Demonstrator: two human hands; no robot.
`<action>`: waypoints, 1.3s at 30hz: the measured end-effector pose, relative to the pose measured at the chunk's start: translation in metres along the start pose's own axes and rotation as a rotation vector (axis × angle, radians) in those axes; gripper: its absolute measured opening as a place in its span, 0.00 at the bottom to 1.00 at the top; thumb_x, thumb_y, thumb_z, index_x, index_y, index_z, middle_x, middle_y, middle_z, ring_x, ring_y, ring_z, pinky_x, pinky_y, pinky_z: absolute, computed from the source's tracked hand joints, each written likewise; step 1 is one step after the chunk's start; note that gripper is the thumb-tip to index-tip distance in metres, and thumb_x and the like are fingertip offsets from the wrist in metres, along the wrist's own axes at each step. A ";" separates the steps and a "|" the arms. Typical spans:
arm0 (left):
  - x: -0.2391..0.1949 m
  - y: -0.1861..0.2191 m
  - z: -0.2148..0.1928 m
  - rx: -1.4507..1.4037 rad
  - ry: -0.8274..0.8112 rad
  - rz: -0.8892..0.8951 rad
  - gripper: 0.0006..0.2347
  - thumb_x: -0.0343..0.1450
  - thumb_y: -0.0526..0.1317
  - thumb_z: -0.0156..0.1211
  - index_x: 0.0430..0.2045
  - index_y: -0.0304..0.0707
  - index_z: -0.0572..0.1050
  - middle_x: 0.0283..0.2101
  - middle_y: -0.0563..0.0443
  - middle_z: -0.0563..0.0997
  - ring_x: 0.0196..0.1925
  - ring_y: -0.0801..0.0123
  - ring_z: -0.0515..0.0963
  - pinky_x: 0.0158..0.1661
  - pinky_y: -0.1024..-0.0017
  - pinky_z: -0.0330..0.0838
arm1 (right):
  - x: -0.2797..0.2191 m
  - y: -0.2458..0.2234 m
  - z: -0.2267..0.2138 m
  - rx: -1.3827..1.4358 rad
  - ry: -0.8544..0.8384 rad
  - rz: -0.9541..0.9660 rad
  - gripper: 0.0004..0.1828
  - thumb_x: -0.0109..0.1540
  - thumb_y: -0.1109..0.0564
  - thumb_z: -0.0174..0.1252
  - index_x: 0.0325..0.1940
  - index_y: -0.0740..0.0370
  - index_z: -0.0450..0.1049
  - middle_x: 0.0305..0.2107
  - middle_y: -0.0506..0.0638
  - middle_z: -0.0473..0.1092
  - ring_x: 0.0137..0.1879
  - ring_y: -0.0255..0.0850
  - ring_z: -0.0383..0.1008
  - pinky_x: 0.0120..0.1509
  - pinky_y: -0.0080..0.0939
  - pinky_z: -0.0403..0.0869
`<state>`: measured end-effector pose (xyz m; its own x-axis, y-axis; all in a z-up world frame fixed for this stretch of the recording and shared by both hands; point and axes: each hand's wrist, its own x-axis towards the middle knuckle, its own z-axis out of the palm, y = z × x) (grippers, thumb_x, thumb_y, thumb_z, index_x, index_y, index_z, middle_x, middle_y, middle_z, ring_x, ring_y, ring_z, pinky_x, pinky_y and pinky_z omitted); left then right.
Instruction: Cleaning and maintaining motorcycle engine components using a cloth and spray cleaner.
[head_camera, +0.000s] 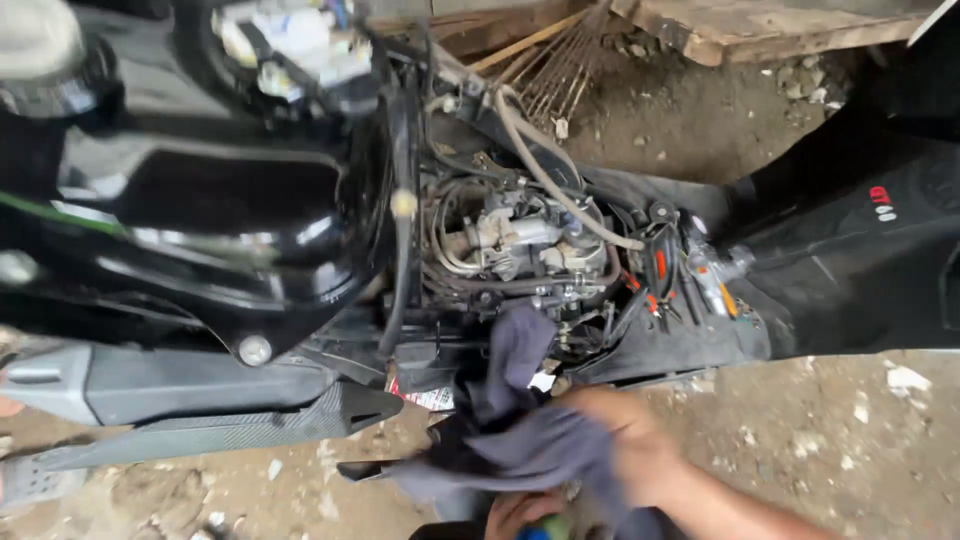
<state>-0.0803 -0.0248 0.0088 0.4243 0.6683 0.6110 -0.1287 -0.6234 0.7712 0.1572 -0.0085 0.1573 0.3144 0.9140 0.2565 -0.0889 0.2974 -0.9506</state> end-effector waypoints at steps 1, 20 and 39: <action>0.048 0.014 0.010 0.012 0.011 -0.011 0.05 0.70 0.37 0.66 0.29 0.48 0.88 0.29 0.55 0.89 0.32 0.70 0.90 0.39 0.77 0.83 | -0.060 0.006 -0.035 0.298 0.446 0.477 0.23 0.59 0.49 0.66 0.50 0.69 0.84 0.28 0.56 0.82 0.29 0.40 0.76 0.28 0.42 0.66; 0.343 0.296 -0.036 -0.917 -0.869 -1.358 0.48 0.60 0.45 0.78 0.79 0.37 0.59 0.57 0.52 0.86 0.59 0.75 0.82 0.62 0.73 0.73 | -0.010 -0.368 -0.001 -0.418 0.148 0.815 0.28 0.55 0.69 0.55 0.54 0.59 0.91 0.49 0.51 0.93 0.52 0.41 0.94 0.54 0.39 0.88; 0.516 0.159 0.108 -0.235 -0.939 -0.631 0.13 0.64 0.51 0.71 0.34 0.48 0.77 0.46 0.46 0.82 0.48 0.52 0.85 0.49 0.54 0.79 | 0.167 -0.313 -0.101 -0.807 0.179 0.414 0.40 0.62 0.48 0.72 0.76 0.62 0.67 0.65 0.59 0.76 0.70 0.54 0.79 0.71 0.51 0.78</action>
<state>0.2153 0.1766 0.4276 0.9590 0.2080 -0.1926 0.2221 -0.1292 0.9664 0.3332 0.0231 0.4805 0.5515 0.8284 -0.0984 0.4373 -0.3876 -0.8115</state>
